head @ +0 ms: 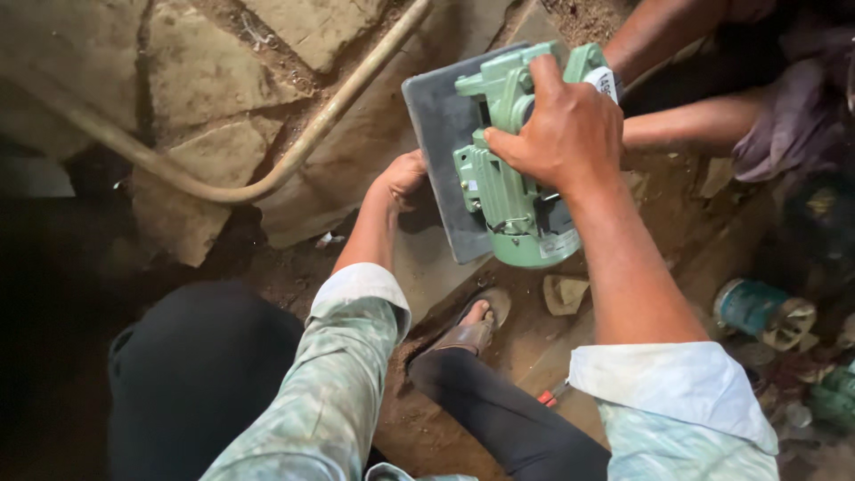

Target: The person sits on the ground and uses a wrench and pliers to adjust and tighten bolts on a green electric motor mounted on a metal plate. Another person assists by holding the motor steady. The person switches between tools to complete the adjustments.

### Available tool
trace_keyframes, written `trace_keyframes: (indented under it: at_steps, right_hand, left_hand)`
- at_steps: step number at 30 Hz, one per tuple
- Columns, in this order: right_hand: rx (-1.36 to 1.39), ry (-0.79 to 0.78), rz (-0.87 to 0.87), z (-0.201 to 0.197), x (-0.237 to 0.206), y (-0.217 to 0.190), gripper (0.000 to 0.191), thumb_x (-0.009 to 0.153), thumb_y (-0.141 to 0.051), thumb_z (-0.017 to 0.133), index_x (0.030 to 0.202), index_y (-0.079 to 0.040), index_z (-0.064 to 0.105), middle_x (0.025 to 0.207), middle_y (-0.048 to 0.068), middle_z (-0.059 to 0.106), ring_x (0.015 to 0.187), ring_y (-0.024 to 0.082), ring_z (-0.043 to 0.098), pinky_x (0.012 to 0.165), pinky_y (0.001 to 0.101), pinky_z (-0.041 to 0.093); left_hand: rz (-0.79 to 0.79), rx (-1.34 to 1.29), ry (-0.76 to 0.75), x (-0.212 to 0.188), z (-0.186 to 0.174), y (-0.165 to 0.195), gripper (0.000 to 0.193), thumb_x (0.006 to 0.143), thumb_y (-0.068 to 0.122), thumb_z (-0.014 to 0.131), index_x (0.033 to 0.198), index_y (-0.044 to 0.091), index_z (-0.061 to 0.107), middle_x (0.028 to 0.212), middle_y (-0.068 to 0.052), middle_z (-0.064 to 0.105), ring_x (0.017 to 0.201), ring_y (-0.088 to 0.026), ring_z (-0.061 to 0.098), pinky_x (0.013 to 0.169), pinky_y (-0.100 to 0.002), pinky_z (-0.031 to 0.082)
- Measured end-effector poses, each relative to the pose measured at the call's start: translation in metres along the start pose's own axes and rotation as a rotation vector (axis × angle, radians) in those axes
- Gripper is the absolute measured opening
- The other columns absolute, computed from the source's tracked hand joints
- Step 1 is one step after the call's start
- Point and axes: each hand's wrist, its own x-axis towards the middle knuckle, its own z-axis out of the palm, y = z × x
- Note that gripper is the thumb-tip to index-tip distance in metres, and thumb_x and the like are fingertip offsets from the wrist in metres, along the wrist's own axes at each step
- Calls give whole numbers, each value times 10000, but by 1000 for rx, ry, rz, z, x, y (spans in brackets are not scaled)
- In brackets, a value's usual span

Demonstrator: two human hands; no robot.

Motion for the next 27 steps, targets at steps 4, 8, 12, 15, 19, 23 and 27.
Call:
trace_keyframes:
  at_steps: [4, 8, 12, 15, 19, 23, 27]
  right_hand:
    - [-7, 24, 8, 3, 0, -3, 667, 740, -459, 908, 1106, -52, 526, 687, 157, 690, 668, 433, 682, 592, 560, 510]
    - [-21, 35, 40, 3, 0, -6, 652, 732, -453, 905, 1083, -55, 527, 704, 164, 695, 685, 437, 685, 600, 571, 506]
    - [0, 29, 60, 1, 2, -10, 671, 705, -434, 899, 1108, -48, 528, 712, 178, 697, 684, 449, 683, 597, 581, 504]
    - [15, 26, 69, 0, 2, -11, 676, 711, -430, 895, 1136, -53, 528, 709, 171, 700, 684, 445, 687, 586, 585, 498]
    - [37, 55, 71, 3, 1, -9, 647, 712, -426, 896, 1121, -79, 534, 721, 156, 709, 704, 440, 693, 612, 583, 505]
    - [37, 42, 73, 5, 0, -10, 655, 715, -437, 899, 1128, -81, 536, 747, 155, 715, 705, 441, 692, 605, 586, 502]
    - [39, 41, 91, 1, 1, -12, 651, 712, -444, 902, 1114, -85, 537, 746, 150, 720, 716, 439, 697, 640, 583, 519]
  left_hand:
    - [-172, -225, -81, -1, 0, -1, 376, 941, 289, 648, 1188, 11, 705, 1154, -157, 742, 1015, -304, 725, 928, -483, 587]
    - [-215, -305, -55, 5, 7, 3, 393, 933, 299, 653, 1168, -11, 705, 1123, -178, 743, 983, -306, 737, 929, -496, 585]
    - [-130, -307, -41, 5, 15, 7, 371, 953, 278, 653, 1169, -20, 704, 1126, -180, 744, 990, -290, 737, 932, -495, 592]
    - [-106, -282, -71, 2, 18, 9, 343, 960, 232, 657, 1198, -11, 702, 1151, -161, 739, 1018, -276, 732, 953, -486, 592]
    - [-114, -372, -88, 6, 22, 9, 333, 982, 220, 636, 1209, -16, 695, 1142, -172, 741, 1011, -284, 732, 938, -491, 597]
    - [-91, -574, -87, 9, 26, -3, 358, 962, 237, 601, 1171, -43, 681, 1120, -203, 737, 988, -315, 742, 913, -505, 608]
    - [94, -608, -19, 6, 27, -14, 389, 997, 248, 601, 1240, -47, 670, 1207, -207, 716, 1075, -321, 716, 988, -489, 579]
